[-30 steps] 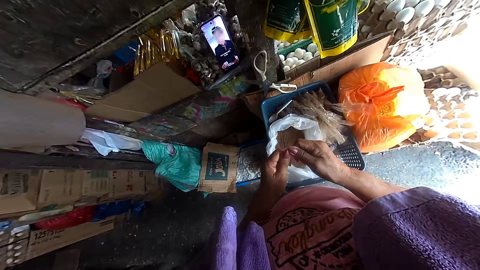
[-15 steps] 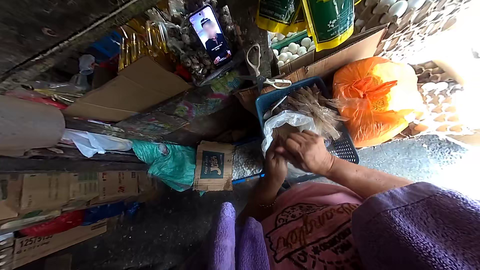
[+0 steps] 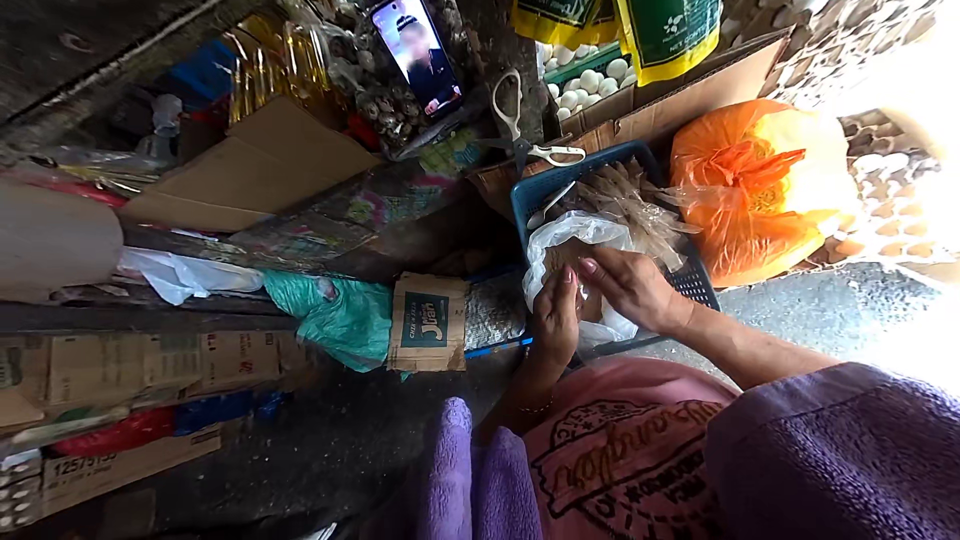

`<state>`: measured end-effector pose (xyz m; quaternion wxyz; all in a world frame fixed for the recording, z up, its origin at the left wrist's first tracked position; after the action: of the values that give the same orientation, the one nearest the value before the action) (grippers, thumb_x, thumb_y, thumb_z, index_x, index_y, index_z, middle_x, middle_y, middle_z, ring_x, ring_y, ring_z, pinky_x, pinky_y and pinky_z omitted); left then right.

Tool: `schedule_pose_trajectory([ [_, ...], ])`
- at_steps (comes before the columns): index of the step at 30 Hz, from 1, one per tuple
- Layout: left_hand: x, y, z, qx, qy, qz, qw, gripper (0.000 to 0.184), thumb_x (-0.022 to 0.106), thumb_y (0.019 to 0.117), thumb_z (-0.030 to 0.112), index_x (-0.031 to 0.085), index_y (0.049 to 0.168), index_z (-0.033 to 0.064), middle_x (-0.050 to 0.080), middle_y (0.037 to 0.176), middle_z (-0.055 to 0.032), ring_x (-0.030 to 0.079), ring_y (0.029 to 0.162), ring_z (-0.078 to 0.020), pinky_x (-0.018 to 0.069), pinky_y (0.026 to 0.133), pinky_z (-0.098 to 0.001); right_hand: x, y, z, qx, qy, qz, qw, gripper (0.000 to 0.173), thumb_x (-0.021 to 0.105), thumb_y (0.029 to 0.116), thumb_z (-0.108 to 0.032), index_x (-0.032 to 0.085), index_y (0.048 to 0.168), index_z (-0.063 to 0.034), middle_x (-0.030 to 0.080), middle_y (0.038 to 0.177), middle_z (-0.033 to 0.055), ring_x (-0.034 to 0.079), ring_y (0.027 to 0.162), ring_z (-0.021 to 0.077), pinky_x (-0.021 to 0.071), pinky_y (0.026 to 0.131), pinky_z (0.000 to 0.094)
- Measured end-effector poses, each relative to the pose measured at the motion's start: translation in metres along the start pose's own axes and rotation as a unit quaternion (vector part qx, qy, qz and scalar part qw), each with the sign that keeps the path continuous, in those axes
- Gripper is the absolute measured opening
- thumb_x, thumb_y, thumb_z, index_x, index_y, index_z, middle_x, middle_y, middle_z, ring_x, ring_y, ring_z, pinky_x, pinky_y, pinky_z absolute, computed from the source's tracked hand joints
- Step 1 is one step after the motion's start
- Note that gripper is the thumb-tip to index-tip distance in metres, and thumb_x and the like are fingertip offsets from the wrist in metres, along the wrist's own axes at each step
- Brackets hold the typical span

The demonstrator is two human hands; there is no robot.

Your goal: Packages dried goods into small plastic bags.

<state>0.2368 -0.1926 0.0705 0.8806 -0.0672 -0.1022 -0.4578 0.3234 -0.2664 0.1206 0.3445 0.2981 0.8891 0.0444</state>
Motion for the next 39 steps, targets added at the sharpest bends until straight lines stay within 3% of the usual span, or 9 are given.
schedule_pose_trajectory([
  [2, -0.004, 0.001, 0.0, 0.01, 0.033, 0.009, 0.999, 0.028, 0.038, 0.1095, 0.022, 0.054, 0.087, 0.0167, 0.04, 0.062, 0.0109, 0.037, 0.051, 0.0005, 0.0353, 0.05, -0.0179, 0.002, 0.001, 0.008, 0.06, 0.184, -0.046, 0.98, 0.028, 0.044, 0.1097, -0.024, 0.063, 0.099, -0.0059, 0.058, 0.074, -0.0027, 0.057, 0.061, 0.0023, 0.0507, 0.057, 0.0192],
  [4, -0.007, 0.002, 0.001, 0.035, 0.059, 0.01, 0.998, 0.025, 0.04, 0.1094, 0.019, 0.054, 0.089, 0.0151, 0.042, 0.065, 0.0099, 0.039, 0.053, 0.0007, 0.0369, 0.051, -0.0173, 0.002, 0.001, 0.008, 0.082, 0.298, -0.076, 0.948, 0.017, 0.051, 0.1065, -0.016, 0.063, 0.098, -0.0075, 0.061, 0.075, -0.0025, 0.058, 0.061, 0.0031, 0.0507, 0.056, 0.0186],
  [10, -0.004, -0.004, 0.008, 0.087, 0.064, -0.019, 0.994, 0.014, 0.05, 0.1057, 0.014, 0.059, 0.094, 0.0116, 0.052, 0.073, 0.0091, 0.046, 0.06, 0.0023, 0.0411, 0.057, -0.0162, -0.012, -0.003, 0.004, 0.02, 0.169, -0.016, 0.985, 0.024, 0.059, 0.1029, -0.017, 0.064, 0.082, -0.0068, 0.056, 0.063, -0.0063, 0.05, 0.053, -0.0023, 0.0426, 0.051, 0.0149],
  [15, 0.001, -0.008, 0.013, 0.058, -0.003, -0.061, 0.996, 0.011, 0.066, 0.095, 0.002, 0.066, 0.105, 0.0065, 0.069, 0.094, 0.004, 0.065, 0.086, -0.0028, 0.056, 0.079, -0.0236, -0.014, -0.006, 0.003, 0.038, 0.145, 0.017, 0.989, 0.033, 0.054, 0.1057, -0.021, 0.058, 0.075, -0.0093, 0.046, 0.059, -0.007, 0.042, 0.051, -0.0019, 0.0326, 0.048, 0.0164],
  [19, 0.0, -0.008, 0.012, 0.035, 0.022, -0.047, 0.998, 0.009, 0.059, 0.0992, 0.005, 0.066, 0.095, 0.0079, 0.064, 0.08, 0.0062, 0.058, 0.07, 0.0001, 0.0504, 0.068, -0.0189, -0.005, -0.005, 0.0, 0.114, 0.215, -0.013, 0.97, 0.041, 0.051, 0.1075, -0.018, 0.055, 0.069, -0.0075, 0.044, 0.054, -0.0047, 0.04, 0.047, -0.0008, 0.0312, 0.046, 0.0158],
  [23, -0.005, -0.011, 0.011, 0.031, 0.076, -0.034, 0.996, 0.015, 0.05, 0.1033, 0.008, 0.063, 0.096, 0.0075, 0.058, 0.076, 0.0067, 0.054, 0.066, 0.0007, 0.0471, 0.063, -0.0168, 0.0, -0.01, 0.002, 0.095, 0.278, -0.067, 0.953, 0.021, 0.052, 0.1053, -0.011, 0.059, 0.087, -0.0047, 0.054, 0.065, -0.0042, 0.049, 0.054, -0.0013, 0.0423, 0.053, 0.0134],
  [30, -0.001, -0.017, 0.012, 0.049, 0.097, -0.051, 0.993, 0.022, 0.048, 0.1061, 0.011, 0.063, 0.091, 0.006, 0.06, 0.073, 0.004, 0.058, 0.067, -0.0036, 0.0525, 0.067, -0.0221, -0.008, -0.014, -0.004, 0.021, 0.137, -0.015, 0.99, 0.025, 0.056, 0.1035, -0.018, 0.062, 0.081, -0.0085, 0.052, 0.065, -0.0056, 0.048, 0.057, -0.0013, 0.0388, 0.052, 0.0161],
  [33, 0.0, -0.018, 0.013, 0.042, 0.084, -0.063, 0.994, 0.017, 0.051, 0.1049, 0.012, 0.064, 0.094, 0.0075, 0.06, 0.074, 0.007, 0.053, 0.062, 0.0013, 0.0462, 0.06, -0.0168, -0.006, -0.015, -0.004, 0.026, 0.092, 0.004, 0.995, 0.035, 0.05, 0.1062, -0.024, 0.056, 0.075, -0.0109, 0.047, 0.061, -0.0055, 0.045, 0.055, 0.0011, 0.0355, 0.052, 0.0206],
  [39, -0.006, -0.021, 0.02, 0.047, 0.066, -0.051, 0.995, 0.011, 0.059, 0.1021, 0.011, 0.069, 0.102, 0.007, 0.064, 0.08, 0.0054, 0.054, 0.065, 0.0003, 0.0468, 0.059, -0.0168, 0.006, -0.017, 0.013, 0.128, 0.329, -0.033, 0.935, 0.044, 0.041, 0.1107, -0.027, 0.06, 0.074, -0.0121, 0.054, 0.058, -0.0077, 0.049, 0.051, 0.0, 0.0409, 0.049, 0.0185],
])
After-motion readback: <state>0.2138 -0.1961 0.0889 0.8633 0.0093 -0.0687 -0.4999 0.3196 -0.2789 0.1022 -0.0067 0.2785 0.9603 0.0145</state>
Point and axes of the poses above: each hand's wrist, its own y-axis towards the middle knuckle, its own x-axis out of the palm, z = x × y, the point moved 9 cm from there along y, towards the middle knuckle
